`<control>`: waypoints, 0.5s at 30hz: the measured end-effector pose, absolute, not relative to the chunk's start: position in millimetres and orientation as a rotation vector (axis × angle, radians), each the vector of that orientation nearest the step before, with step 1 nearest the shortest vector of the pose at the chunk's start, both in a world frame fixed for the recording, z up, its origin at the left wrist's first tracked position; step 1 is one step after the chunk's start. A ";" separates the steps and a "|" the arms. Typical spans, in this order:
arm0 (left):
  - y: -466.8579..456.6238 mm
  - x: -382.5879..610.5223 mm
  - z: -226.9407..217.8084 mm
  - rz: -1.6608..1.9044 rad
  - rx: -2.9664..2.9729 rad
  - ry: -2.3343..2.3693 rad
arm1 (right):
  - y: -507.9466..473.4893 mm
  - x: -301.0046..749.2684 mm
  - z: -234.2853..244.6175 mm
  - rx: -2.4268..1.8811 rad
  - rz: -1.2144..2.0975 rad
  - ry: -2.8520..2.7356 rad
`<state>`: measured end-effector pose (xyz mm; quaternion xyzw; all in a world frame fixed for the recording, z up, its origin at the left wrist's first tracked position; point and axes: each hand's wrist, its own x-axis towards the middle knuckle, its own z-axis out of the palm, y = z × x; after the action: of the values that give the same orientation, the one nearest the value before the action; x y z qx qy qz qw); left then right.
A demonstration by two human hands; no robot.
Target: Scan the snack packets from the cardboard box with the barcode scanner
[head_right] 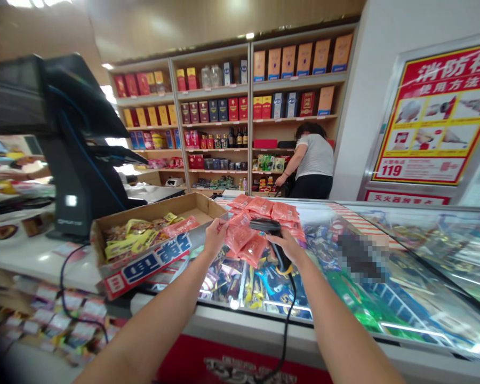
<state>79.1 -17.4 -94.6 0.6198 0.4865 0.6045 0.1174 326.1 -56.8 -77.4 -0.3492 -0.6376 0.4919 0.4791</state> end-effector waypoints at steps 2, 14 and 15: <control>-22.5 78.7 -83.5 1.788 1.795 1.491 | -59.1 319.5 -73.0 -0.841 1.227 -1.542; -38.4 -40.8 29.6 1.413 1.793 2.216 | -54.6 229.4 -8.7 -0.757 1.262 -1.600; -37.9 -49.1 29.2 1.352 1.764 2.287 | -52.4 222.5 -8.9 -0.737 1.272 -1.608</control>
<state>-49.1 -37.9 29.2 0.5530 0.7170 0.4238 -0.0239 222.5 -52.4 -8.9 -0.3000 -0.6541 0.5176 0.4629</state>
